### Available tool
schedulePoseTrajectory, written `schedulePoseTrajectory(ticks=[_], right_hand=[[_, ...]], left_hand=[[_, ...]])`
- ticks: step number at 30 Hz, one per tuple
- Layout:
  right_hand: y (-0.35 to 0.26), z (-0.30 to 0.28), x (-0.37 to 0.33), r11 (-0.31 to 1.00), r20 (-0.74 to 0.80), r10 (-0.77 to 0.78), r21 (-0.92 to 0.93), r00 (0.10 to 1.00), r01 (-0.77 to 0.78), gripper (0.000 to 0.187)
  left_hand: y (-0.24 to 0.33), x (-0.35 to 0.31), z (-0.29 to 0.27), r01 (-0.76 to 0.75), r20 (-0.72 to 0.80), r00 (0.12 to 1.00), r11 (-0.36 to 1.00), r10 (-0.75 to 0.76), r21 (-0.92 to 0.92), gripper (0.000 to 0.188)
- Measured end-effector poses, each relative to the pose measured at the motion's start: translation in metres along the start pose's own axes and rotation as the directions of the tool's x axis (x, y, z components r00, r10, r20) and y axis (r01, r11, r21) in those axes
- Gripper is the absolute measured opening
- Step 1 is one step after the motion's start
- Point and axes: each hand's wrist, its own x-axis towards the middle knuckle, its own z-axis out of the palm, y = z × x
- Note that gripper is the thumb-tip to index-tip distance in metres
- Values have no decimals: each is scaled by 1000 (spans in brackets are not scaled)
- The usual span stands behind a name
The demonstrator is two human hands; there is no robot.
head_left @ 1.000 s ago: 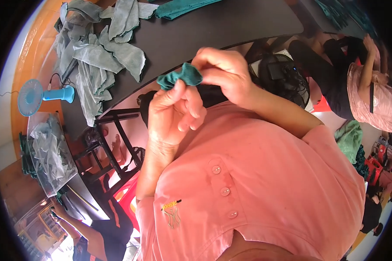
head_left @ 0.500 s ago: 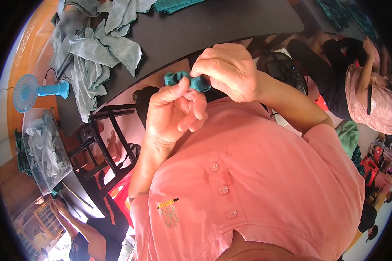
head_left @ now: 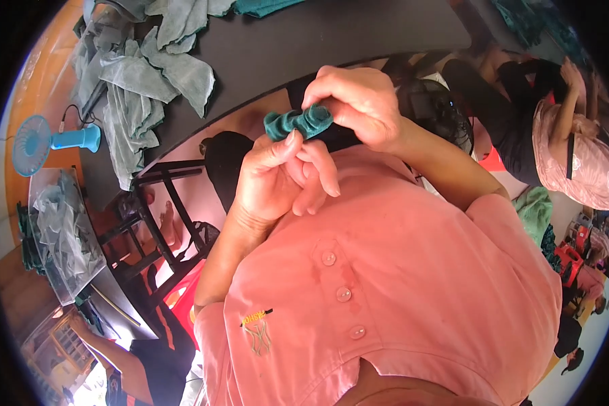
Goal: The recorder is turning small fabric pieces or tubes right-side out as part of a manufacturing process.
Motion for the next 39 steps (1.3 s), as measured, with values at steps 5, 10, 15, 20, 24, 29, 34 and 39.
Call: schedulePoseTrajectory(ticks=[5, 10, 15, 20, 24, 29, 34, 39], right_hand=[[-58, -20, 35, 830, -66, 63, 557, 996, -15, 30], [-76, -29, 29, 825, 431, -338, 563, 837, 43, 21], [-46, -21, 34, 861, 87, 428, 264, 900, -435, 20], [-39, -3, 33, 725, 157, 547, 402, 822, -559, 19], [-34, 4, 28, 736, 93, 543, 427, 835, -526, 19], [-30, 0, 9, 708, 124, 521, 490, 845, -509, 14], [-22, -9, 13, 466, 251, 635, 630, 731, -621, 13], [-30, 0, 26, 466, 189, 732, 562, 655, -683, 12]], left_hand=[[5, -8, -11, -152, -79, 985, 988, 154, 37, 70], [8, -3, -9, -157, -152, 972, 978, 177, 136, 58], [3, -11, 2, -260, -171, 922, 882, 348, 394, 40], [1, -10, 7, -266, -183, 884, 784, 430, 561, 38], [0, -11, 4, -258, -177, 823, 632, 540, 731, 34], [1, -17, 4, -326, -198, 811, 707, 550, 628, 29], [0, -17, 1, -275, -161, 789, 575, 593, 770, 19], [3, -8, 7, -194, -177, 827, 566, 534, 801, 16]])
